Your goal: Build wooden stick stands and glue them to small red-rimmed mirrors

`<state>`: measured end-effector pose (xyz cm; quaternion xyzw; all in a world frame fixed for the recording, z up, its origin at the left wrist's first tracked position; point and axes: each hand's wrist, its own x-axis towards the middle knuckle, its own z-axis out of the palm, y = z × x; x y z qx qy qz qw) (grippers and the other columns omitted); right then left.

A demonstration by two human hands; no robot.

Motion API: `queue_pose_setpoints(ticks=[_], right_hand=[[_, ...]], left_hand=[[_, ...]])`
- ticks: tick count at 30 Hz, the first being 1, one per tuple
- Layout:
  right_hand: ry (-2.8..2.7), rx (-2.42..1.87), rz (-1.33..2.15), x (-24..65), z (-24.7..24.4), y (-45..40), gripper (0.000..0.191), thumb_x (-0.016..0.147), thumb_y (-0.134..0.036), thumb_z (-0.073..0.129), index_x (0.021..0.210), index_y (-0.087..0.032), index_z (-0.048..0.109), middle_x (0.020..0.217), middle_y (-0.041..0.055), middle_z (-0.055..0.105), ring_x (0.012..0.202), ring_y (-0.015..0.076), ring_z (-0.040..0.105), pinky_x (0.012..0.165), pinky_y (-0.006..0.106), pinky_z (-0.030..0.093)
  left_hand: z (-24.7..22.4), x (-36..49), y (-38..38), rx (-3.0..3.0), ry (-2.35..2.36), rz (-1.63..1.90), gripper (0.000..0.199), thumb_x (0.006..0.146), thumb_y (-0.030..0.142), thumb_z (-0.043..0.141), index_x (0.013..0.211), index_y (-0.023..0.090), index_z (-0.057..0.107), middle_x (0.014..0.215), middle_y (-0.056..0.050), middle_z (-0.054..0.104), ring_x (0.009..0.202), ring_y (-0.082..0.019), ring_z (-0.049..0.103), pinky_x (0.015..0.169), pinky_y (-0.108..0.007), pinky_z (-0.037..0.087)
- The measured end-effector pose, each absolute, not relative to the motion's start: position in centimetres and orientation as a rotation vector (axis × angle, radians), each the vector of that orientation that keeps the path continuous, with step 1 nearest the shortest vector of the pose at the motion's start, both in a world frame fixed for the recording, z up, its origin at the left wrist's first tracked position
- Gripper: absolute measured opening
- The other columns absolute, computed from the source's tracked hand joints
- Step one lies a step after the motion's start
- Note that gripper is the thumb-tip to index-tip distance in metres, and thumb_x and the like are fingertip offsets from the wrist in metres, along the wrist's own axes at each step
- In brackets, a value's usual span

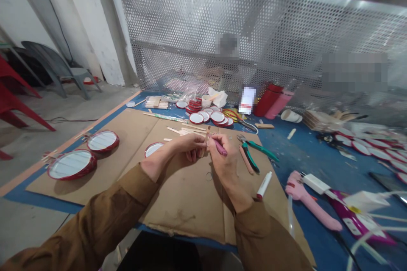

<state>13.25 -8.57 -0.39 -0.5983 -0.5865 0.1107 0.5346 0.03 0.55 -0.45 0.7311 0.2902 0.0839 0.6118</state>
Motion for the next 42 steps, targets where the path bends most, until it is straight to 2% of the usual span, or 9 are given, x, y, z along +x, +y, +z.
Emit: queue_pose_setpoints(ticks=[14, 19, 25, 32, 42], right_hand=[[-1.431, -1.472, 0.19, 13.3, 0.0, -8.7, 0.025, 0.084, -0.042, 0.055, 0.089, -0.019, 0.063, 0.08, 0.0051, 0.068, 0.069, 0.0185, 0.062, 0.067, 0.033, 0.049], [-1.336, -1.416, 0.286, 13.5, -0.2, -8.5, 0.027, 0.085, -0.044, 0.056, 0.092, -0.019, 0.062, 0.079, 0.0051, 0.068, 0.066, 0.018, 0.063, 0.064, 0.032, 0.051], [-1.437, -1.394, 0.237, 13.3, -0.1, -8.5, 0.027, 0.086, -0.042, 0.055, 0.096, -0.019, 0.063, 0.083, 0.0063, 0.068, 0.071, 0.0187, 0.063, 0.066, 0.033, 0.05], [-1.435, -1.399, 0.26, 13.2, -0.1, -8.5, 0.026, 0.086, -0.042, 0.056, 0.096, -0.019, 0.064, 0.082, 0.006, 0.068, 0.072, 0.019, 0.063, 0.065, 0.033, 0.05], [-1.411, -1.41, 0.225, 13.2, -0.4, -8.4, 0.028, 0.085, -0.044, 0.056, 0.096, -0.019, 0.064, 0.081, 0.0054, 0.068, 0.072, 0.0192, 0.063, 0.067, 0.033, 0.051]], left_hand=[[-0.5, 0.0, 0.7, 1.745, 0.683, 0.169, 0.026, 0.089, 0.038, 0.047, 0.075, 0.016, 0.053, 0.06, 0.001, 0.055, 0.043, -0.009, 0.054, 0.044, -0.021, 0.044], [-0.5, 0.0, 0.7, 1.722, 0.677, 0.163, 0.024, 0.09, 0.035, 0.045, 0.078, 0.016, 0.054, 0.061, 0.001, 0.056, 0.043, -0.009, 0.054, 0.044, -0.021, 0.045], [-0.5, 0.0, 0.7, 1.702, 0.682, 0.164, 0.03, 0.084, 0.044, 0.054, 0.074, 0.016, 0.055, 0.058, 0.001, 0.055, 0.043, -0.009, 0.054, 0.044, -0.021, 0.044], [-1.0, 0.1, 1.0, 1.715, 0.687, 0.173, 0.022, 0.085, 0.035, 0.049, 0.075, 0.016, 0.054, 0.059, 0.001, 0.056, 0.044, -0.009, 0.055, 0.045, -0.021, 0.045], [0.5, 0.0, 0.0, 1.686, 0.722, 0.189, 0.034, 0.083, 0.048, 0.055, 0.07, 0.016, 0.053, 0.055, 0.001, 0.054, 0.042, -0.01, 0.053, 0.043, -0.021, 0.042]])
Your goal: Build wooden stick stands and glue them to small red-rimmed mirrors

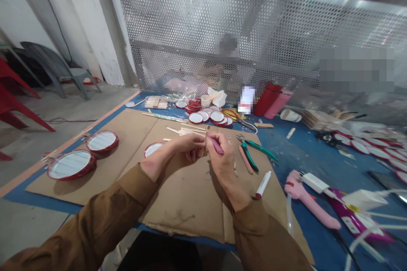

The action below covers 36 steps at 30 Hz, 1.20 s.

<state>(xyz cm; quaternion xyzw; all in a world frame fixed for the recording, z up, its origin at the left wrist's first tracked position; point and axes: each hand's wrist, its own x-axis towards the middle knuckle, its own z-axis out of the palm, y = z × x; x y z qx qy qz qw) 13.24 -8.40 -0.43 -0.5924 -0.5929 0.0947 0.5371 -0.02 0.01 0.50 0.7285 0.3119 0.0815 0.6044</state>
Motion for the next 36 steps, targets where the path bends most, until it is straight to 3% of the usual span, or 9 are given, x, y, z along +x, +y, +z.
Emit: queue_pose_setpoints(ticks=[10, 26, 36], right_hand=[[-1.436, -1.402, 0.207, 12.8, 0.1, -8.7, 0.025, 0.086, -0.041, 0.054, 0.093, -0.019, 0.063, 0.083, 0.0061, 0.067, 0.072, 0.0188, 0.06, 0.067, 0.033, 0.049], [-1.406, -1.388, 0.179, 12.9, 0.2, -8.9, 0.022, 0.085, -0.041, 0.055, 0.089, -0.02, 0.061, 0.078, 0.004, 0.066, 0.069, 0.0179, 0.061, 0.066, 0.033, 0.049], [-1.455, -1.395, 0.214, 13.1, -0.2, -8.5, 0.026, 0.087, -0.043, 0.053, 0.093, -0.02, 0.062, 0.084, 0.0061, 0.067, 0.075, 0.0195, 0.062, 0.068, 0.034, 0.049]], left_hand=[[-1.1, 0.1, 0.8, 1.686, 0.704, 0.175, 0.023, 0.089, 0.032, 0.047, 0.074, 0.016, 0.055, 0.059, 0.001, 0.056, 0.043, -0.009, 0.055, 0.043, -0.02, 0.044], [-1.4, 0.0, 1.1, 1.692, 0.663, 0.178, 0.034, 0.085, 0.05, 0.054, 0.08, 0.017, 0.056, 0.062, 0.001, 0.058, 0.046, -0.009, 0.056, 0.044, -0.02, 0.045], [-0.2, 0.0, 0.3, 1.666, 0.71, 0.175, 0.018, 0.085, 0.028, 0.049, 0.072, 0.016, 0.054, 0.059, 0.002, 0.056, 0.043, -0.009, 0.054, 0.043, -0.021, 0.044]])
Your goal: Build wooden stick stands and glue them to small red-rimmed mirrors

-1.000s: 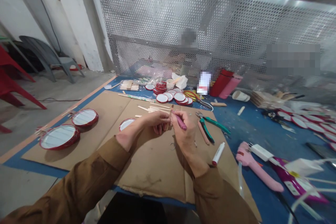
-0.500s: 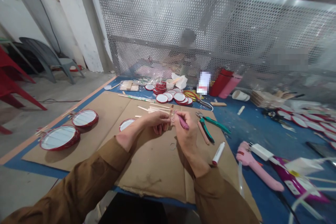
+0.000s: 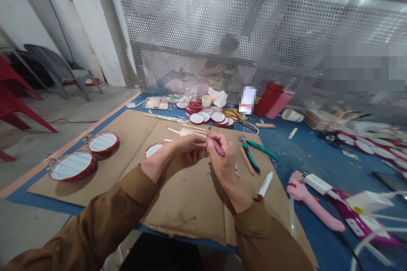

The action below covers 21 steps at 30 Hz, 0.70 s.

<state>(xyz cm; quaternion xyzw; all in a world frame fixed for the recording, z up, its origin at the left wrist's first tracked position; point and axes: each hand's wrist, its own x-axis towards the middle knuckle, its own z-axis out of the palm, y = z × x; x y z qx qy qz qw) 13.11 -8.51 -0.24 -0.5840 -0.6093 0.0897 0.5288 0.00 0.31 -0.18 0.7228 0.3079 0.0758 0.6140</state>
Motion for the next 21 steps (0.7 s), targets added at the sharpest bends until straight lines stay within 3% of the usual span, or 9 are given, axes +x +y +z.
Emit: queue_pose_setpoints(ticks=[9, 21], right_hand=[[-1.316, -1.405, 0.234, 12.97, 0.09, -8.99, 0.025, 0.085, -0.043, 0.056, 0.091, -0.019, 0.061, 0.076, 0.0042, 0.066, 0.064, 0.0176, 0.061, 0.061, 0.032, 0.051], [-1.389, -1.383, 0.245, 12.93, -0.46, -8.46, 0.025, 0.085, -0.043, 0.057, 0.093, -0.02, 0.063, 0.078, 0.0052, 0.068, 0.068, 0.0188, 0.063, 0.063, 0.033, 0.051]], left_hand=[[-0.3, -0.05, 0.31, 1.713, 0.707, 0.185, 0.026, 0.089, 0.038, 0.05, 0.075, 0.017, 0.053, 0.057, 0.002, 0.055, 0.041, -0.008, 0.051, 0.043, -0.019, 0.041], [-0.56, 0.02, 0.54, 1.717, 0.716, 0.169, 0.032, 0.088, 0.045, 0.052, 0.074, 0.016, 0.054, 0.06, 0.001, 0.056, 0.044, -0.008, 0.052, 0.044, -0.02, 0.043]])
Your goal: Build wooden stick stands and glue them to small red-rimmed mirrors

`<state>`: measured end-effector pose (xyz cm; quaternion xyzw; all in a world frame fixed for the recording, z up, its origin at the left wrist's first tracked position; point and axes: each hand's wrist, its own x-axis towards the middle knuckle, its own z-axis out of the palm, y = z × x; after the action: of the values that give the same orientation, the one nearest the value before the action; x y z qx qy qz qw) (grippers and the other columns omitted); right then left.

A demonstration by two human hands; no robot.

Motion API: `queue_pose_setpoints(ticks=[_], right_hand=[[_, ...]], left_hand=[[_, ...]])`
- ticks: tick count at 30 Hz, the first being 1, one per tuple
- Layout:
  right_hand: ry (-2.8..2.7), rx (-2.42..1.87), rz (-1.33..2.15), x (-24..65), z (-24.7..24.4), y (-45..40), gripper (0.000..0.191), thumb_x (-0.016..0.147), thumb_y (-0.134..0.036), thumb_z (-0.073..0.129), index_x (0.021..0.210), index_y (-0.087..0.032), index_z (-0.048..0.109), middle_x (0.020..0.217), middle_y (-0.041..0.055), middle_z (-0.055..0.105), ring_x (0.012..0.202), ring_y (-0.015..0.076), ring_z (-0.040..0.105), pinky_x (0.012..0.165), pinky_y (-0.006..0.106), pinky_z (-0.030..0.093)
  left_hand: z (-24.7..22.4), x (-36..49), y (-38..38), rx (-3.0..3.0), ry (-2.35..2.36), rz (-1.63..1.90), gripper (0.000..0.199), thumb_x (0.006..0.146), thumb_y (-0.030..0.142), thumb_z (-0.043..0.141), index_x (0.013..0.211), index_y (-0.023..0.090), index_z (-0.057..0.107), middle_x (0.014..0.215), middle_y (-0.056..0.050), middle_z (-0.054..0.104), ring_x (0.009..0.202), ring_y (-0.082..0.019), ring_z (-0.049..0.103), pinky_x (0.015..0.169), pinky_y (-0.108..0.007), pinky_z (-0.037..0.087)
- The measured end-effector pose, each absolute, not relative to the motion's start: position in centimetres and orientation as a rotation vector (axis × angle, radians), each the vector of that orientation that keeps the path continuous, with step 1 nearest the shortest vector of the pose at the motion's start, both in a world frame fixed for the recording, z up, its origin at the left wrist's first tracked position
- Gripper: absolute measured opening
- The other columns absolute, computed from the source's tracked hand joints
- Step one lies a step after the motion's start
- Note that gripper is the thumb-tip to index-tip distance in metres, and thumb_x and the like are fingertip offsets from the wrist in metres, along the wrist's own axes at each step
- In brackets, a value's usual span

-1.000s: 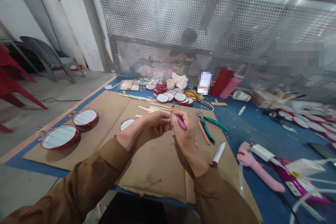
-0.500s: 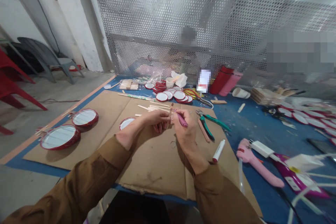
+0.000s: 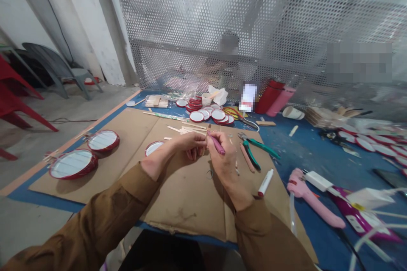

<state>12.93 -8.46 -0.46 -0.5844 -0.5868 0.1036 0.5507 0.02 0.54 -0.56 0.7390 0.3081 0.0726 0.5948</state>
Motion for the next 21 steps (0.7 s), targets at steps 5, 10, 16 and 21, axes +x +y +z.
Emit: queue_pose_setpoints(ticks=[5, 10, 16, 21], right_hand=[[-1.375, -1.416, 0.221, 13.17, -0.7, -8.33, 0.025, 0.085, -0.043, 0.057, 0.093, -0.02, 0.063, 0.078, 0.0048, 0.068, 0.067, 0.0185, 0.063, 0.063, 0.033, 0.051], [-1.309, -1.427, 0.218, 13.42, -0.53, -8.5, 0.024, 0.085, -0.042, 0.057, 0.09, -0.02, 0.061, 0.074, 0.0036, 0.066, 0.063, 0.0177, 0.062, 0.059, 0.032, 0.052], [-1.338, -1.384, 0.271, 13.06, -0.57, -8.44, 0.026, 0.085, -0.045, 0.059, 0.092, -0.019, 0.061, 0.077, 0.0046, 0.067, 0.066, 0.0185, 0.063, 0.062, 0.033, 0.053], [-1.359, -1.364, 0.3, 13.17, -1.12, -8.03, 0.029, 0.085, -0.047, 0.059, 0.094, -0.019, 0.062, 0.079, 0.005, 0.068, 0.067, 0.0184, 0.063, 0.062, 0.033, 0.052]], left_hand=[[-0.66, -0.07, 0.66, 1.717, 0.683, 0.17, 0.032, 0.088, 0.046, 0.051, 0.076, 0.016, 0.053, 0.06, 0.002, 0.056, 0.045, -0.009, 0.054, 0.045, -0.019, 0.044], [-0.54, -0.02, 0.68, 1.727, 0.691, 0.161, 0.031, 0.089, 0.046, 0.049, 0.08, 0.017, 0.053, 0.058, 0.003, 0.056, 0.044, -0.008, 0.054, 0.045, -0.018, 0.044], [-0.48, -0.03, 0.56, 1.713, 0.679, 0.176, 0.033, 0.087, 0.048, 0.052, 0.078, 0.016, 0.053, 0.059, 0.002, 0.056, 0.046, -0.009, 0.054, 0.045, -0.018, 0.043], [-0.67, -0.11, 0.63, 1.69, 0.668, 0.189, 0.026, 0.085, 0.042, 0.054, 0.079, 0.017, 0.054, 0.062, 0.001, 0.056, 0.046, -0.009, 0.055, 0.045, -0.02, 0.044]])
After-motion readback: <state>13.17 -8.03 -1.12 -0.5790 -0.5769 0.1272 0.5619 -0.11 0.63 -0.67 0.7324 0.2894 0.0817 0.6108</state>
